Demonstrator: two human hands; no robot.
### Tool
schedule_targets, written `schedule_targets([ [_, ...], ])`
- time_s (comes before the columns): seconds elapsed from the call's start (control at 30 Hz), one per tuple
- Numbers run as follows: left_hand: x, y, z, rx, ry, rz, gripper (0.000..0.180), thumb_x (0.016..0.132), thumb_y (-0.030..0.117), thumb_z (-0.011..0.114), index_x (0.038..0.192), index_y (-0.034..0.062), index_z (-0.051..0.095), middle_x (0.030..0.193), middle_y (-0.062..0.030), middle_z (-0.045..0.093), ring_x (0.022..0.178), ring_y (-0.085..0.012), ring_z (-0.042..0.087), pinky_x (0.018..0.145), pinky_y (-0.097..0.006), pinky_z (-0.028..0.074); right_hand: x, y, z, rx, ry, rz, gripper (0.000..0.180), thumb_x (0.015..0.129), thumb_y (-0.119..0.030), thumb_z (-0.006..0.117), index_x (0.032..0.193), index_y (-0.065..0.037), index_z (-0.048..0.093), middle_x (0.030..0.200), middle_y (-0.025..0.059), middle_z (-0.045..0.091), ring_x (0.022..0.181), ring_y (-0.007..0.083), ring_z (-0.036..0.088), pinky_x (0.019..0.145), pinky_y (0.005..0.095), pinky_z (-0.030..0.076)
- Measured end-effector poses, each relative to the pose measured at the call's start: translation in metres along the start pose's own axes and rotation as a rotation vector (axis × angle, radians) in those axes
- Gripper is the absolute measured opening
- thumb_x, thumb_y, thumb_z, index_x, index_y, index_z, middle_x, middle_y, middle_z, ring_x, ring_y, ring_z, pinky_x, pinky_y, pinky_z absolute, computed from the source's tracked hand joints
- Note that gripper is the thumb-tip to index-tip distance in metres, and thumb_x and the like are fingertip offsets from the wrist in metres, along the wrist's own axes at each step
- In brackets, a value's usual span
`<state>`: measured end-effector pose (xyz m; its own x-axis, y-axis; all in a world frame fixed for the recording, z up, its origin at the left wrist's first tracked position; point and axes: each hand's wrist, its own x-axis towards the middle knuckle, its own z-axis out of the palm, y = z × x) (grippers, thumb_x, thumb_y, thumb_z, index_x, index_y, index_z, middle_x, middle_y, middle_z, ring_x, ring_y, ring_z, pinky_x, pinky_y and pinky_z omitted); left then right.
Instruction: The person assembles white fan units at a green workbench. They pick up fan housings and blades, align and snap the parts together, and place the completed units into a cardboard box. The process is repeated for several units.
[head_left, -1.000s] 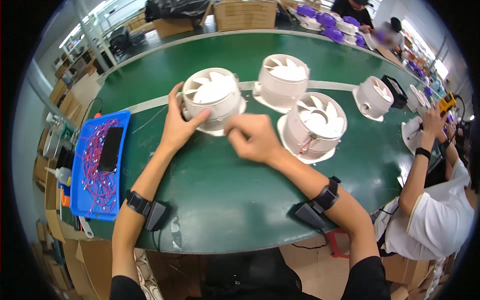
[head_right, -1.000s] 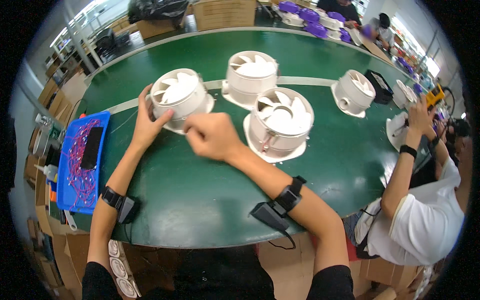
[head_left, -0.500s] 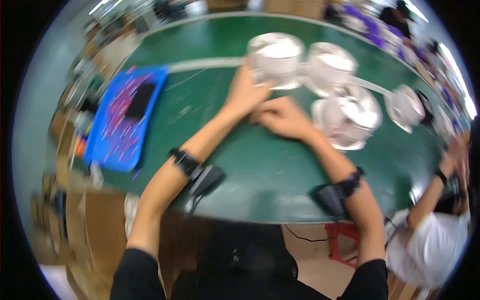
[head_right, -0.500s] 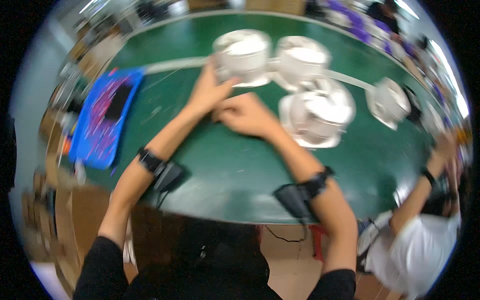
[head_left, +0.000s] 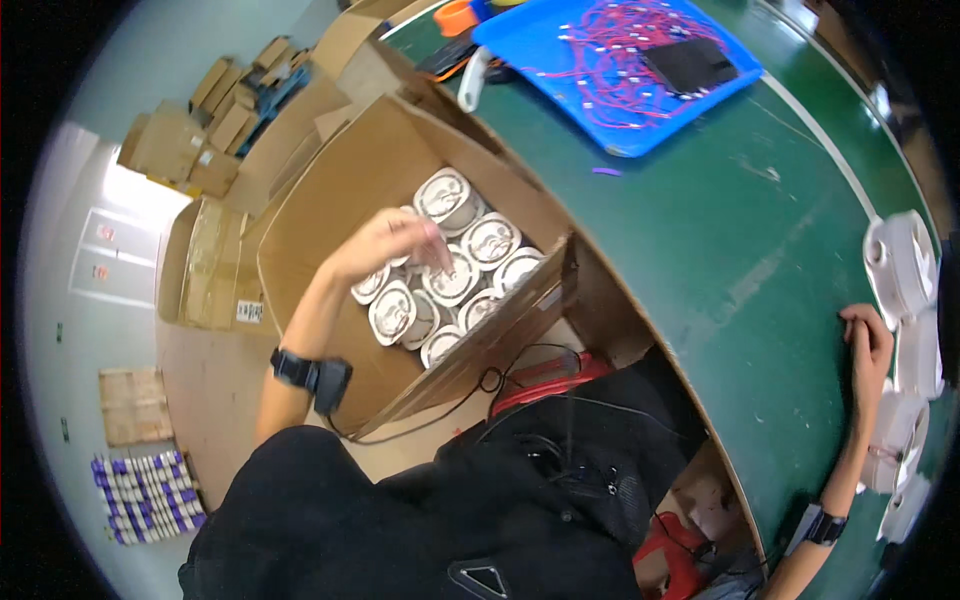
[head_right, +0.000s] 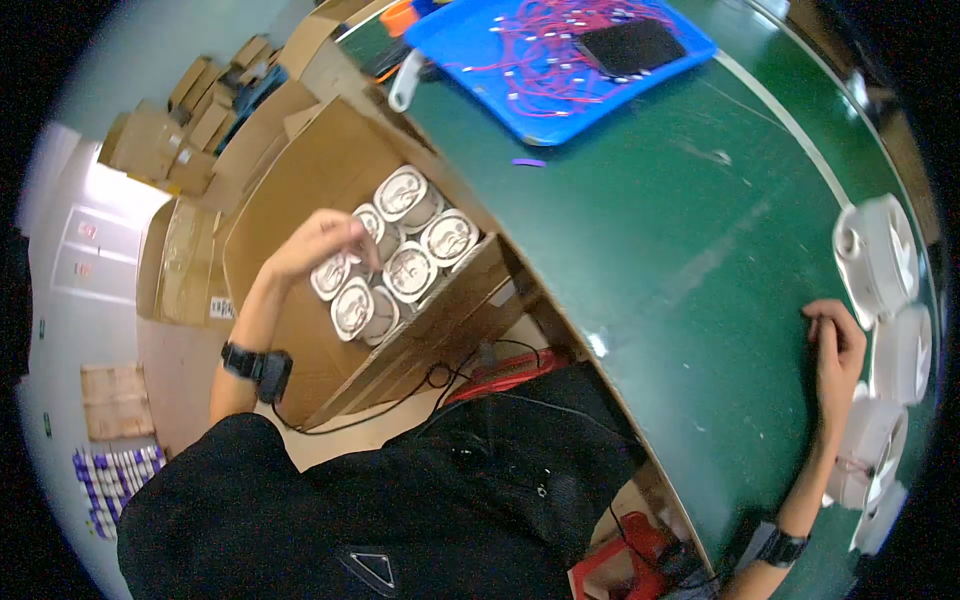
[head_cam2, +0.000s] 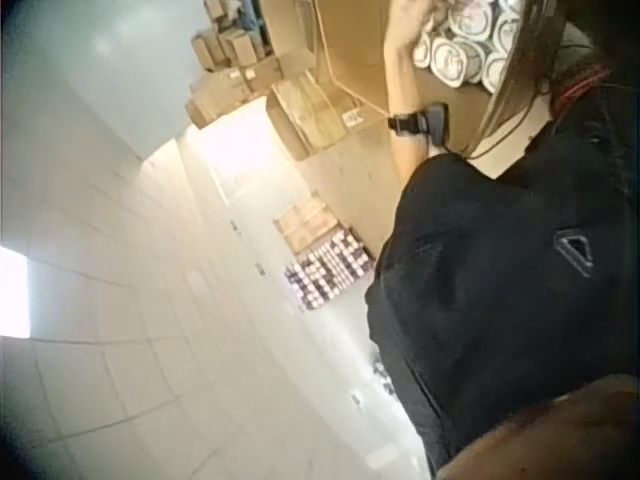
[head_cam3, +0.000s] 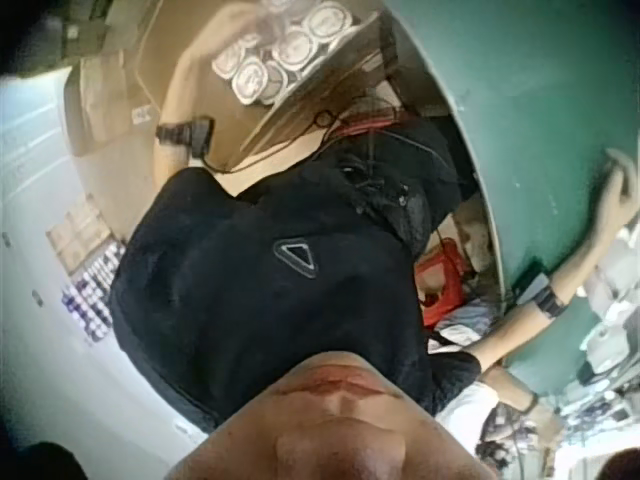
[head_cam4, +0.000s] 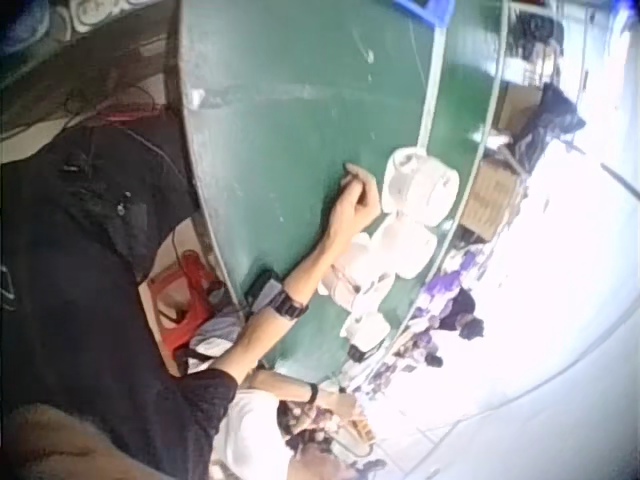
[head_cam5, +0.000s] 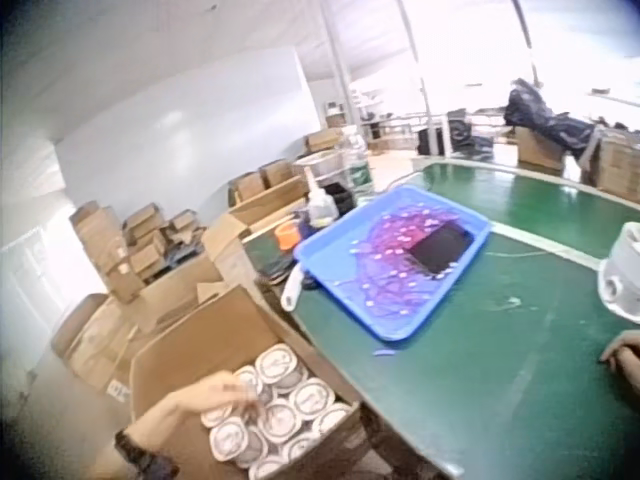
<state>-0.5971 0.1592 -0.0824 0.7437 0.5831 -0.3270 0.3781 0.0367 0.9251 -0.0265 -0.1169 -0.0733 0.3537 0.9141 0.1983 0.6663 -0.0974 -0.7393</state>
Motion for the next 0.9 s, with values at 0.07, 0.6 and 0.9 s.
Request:
schedule_targets([
  [0.07,-0.014,-0.099,-0.069,0.245,0.352,-0.104,0.031,0.093,0.028,0.054,0.090,0.0010,0.069,0.086,-0.0096,0.071,0.076,-0.0146,0.064,0.071,-0.029,0.050,0.002,0.007,0.000,-0.021,0.028,-0.034,0.017,0.093,-0.006,0.046,0.090,0.000,0.061,0.072,-0.0016,0.047,0.066,0.0065,0.040,0.058,0.0217,0.030],
  [0.6,-0.051,-0.329,0.006,0.941,0.504,-0.691,0.061,0.075,0.035,0.064,0.120,-0.0013,0.046,0.101,-0.0252,0.064,0.096,-0.0398,0.063,0.082,-0.050,0.048,0.000,0.025,-0.010,-0.038,0.032,0.084,0.017,0.094,-0.006,0.045,0.090,0.002,0.060,0.078,-0.0017,0.047,0.068,0.0068,0.038,0.059,0.0208,0.028],
  [0.9,-0.051,-0.243,-0.068,0.432,0.518,-0.824,0.058,0.073,0.038,0.074,0.108,-0.0055,0.061,0.099,-0.0175,0.066,0.092,-0.0264,0.064,0.079,-0.037,0.051,0.000,0.012,-0.001,-0.070,0.004,0.038,0.016,0.093,-0.006,0.045,0.090,0.000,0.059,0.077,-0.0022,0.045,0.069,0.0070,0.038,0.061,0.0215,0.029],
])
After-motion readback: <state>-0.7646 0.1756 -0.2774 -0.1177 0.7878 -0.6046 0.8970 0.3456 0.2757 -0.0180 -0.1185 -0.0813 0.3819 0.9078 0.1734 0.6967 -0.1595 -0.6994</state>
